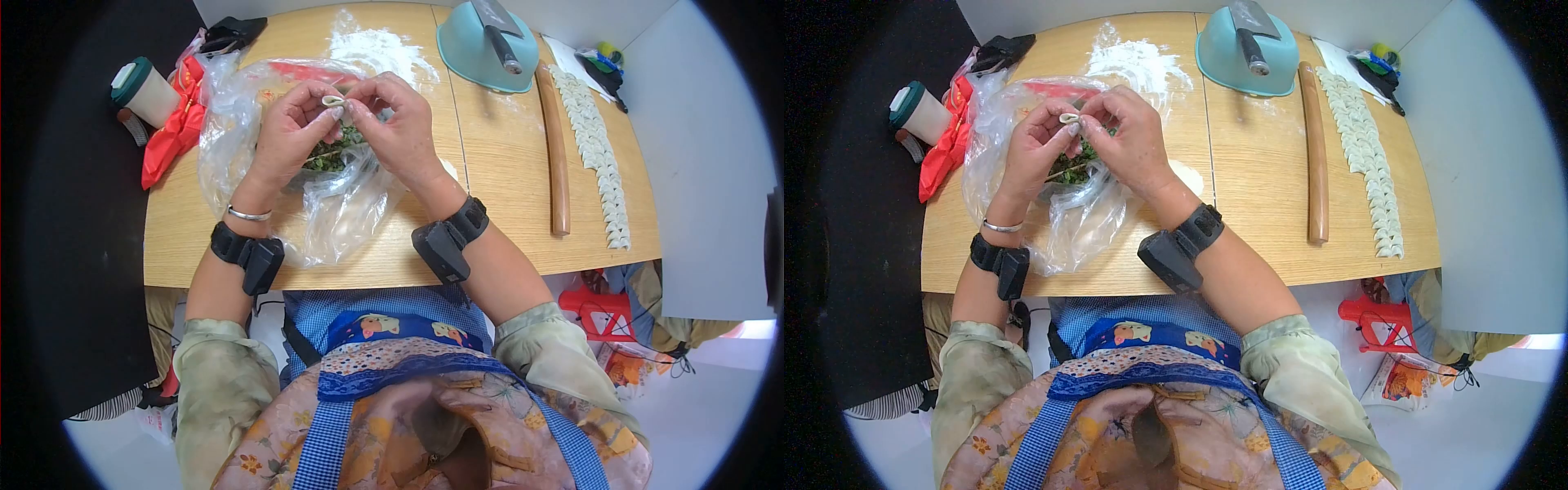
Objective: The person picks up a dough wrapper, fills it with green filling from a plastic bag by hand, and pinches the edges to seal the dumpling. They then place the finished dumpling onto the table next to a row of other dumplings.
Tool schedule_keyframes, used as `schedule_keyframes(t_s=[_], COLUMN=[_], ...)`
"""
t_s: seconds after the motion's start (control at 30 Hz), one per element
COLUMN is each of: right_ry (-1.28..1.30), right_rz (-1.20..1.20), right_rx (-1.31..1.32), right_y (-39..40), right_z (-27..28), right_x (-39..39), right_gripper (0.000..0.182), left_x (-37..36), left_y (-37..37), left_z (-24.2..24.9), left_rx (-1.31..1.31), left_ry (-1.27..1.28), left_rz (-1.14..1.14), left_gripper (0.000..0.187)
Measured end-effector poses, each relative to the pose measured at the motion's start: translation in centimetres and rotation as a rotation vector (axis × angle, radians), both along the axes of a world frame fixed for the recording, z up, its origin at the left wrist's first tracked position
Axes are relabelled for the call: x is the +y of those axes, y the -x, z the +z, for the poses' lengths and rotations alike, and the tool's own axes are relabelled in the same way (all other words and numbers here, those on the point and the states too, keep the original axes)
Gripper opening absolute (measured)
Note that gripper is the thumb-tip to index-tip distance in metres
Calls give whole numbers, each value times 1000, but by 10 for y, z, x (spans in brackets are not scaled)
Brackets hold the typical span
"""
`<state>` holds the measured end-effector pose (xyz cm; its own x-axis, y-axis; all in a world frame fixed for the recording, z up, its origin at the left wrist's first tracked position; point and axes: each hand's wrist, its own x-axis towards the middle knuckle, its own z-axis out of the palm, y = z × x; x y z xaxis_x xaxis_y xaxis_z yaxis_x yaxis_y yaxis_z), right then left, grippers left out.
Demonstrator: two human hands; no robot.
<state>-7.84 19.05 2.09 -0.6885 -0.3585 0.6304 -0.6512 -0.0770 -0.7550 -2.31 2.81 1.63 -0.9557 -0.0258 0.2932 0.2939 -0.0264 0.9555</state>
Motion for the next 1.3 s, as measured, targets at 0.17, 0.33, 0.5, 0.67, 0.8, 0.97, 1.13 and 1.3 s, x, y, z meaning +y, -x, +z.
schedule_keyframes(t_s=[0.17, 0.33, 0.5, 0.67, 0.8, 0.97, 1.13, 1.3], right_ry=[-8, 17, 18, -1, 9, 5, 33, 30], right_rz=[-7, 8, -4, -10, -14, -15, 6, 9], right_rx=[11, -11, -17, 5, 28, 28, -21, -3], right_y=[0, -3, -2, -4, -4, -3, -3, -6], right_z=[0, 3, 1, 4, 5, 3, 3, 4], right_x=[-1, -1, 0, 2, 1, 1, 0, -1], right_gripper=[11, 11, 10, 11, 11, 10, 10, 11], left_x=[-1, 0, 2, 0, 3, 2, 3, 5], left_y=[1, 0, -2, -2, -3, -3, -5, -4], left_z=[-3, -1, 1, 2, 4, 2, 5, 1], left_rx=[-10, -13, -13, -72, -51, -55, -82, -55], left_ry=[-6, -6, 19, 3, 6, 65, 53, 34], left_rz=[-12, -29, -11, -17, 2, -2, -31, -7], left_gripper=[13, 15, 16, 16, 15, 16, 16, 15])
